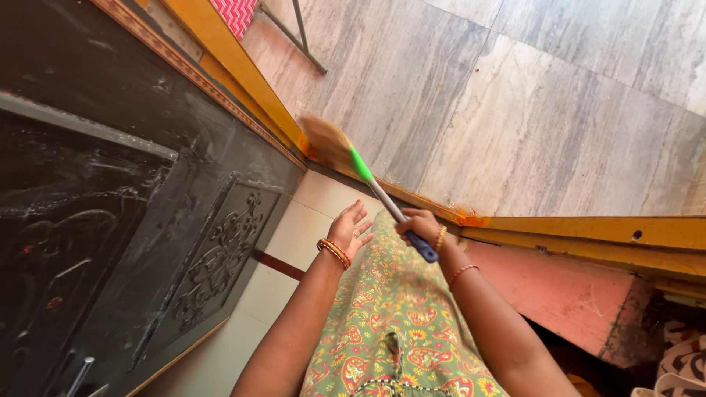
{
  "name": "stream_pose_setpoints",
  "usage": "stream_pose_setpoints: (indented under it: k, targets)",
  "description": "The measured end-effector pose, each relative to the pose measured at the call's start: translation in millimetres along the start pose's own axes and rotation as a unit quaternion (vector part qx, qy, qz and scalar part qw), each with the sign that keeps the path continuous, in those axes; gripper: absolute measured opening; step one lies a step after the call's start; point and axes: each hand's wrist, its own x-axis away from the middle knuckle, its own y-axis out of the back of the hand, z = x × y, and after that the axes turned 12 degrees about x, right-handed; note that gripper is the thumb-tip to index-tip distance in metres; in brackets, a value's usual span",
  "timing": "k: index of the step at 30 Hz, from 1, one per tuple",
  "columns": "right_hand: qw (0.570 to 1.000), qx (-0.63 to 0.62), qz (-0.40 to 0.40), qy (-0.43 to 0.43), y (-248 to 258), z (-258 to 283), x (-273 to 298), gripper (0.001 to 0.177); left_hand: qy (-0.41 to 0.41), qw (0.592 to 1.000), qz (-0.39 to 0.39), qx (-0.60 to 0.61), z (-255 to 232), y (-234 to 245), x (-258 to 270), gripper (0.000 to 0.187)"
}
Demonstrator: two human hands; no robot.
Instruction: The person sweeps a tiled balcony floor with a broom, moving a cot and shifting shoes to ensure all areas are reached.
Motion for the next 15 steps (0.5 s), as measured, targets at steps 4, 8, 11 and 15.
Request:
stream_pose_setpoints:
  k: [4,8,11,15]
  targets:
    - [0.994,0.048,-0.075,-0.063,65.4,-57.4,-8.6,0.044,0.003,0.999,-0.013,-0.041,6.3,-0.4,11.2,0.068]
    - [0.982,0.089,-0.151,-0.071,123.1,-60.5,-7.8,0.03,0.001,0.998,-0.019,-0.068,13.4,-11.4,29.5,0.067]
    - [0.974,0.054,-0.221,-0.011,134.6,-26.8,4.9,0.03,0.005,0.997,0.057,-0.051,11.9,-16.4,39.8,0.068]
    - [0.955,0.105,-0.268,0.065,47.6,19.4,17.8,0.032,-0.01,0.989,0.149,-0.018,11.7,-14.6,53.0,0.08]
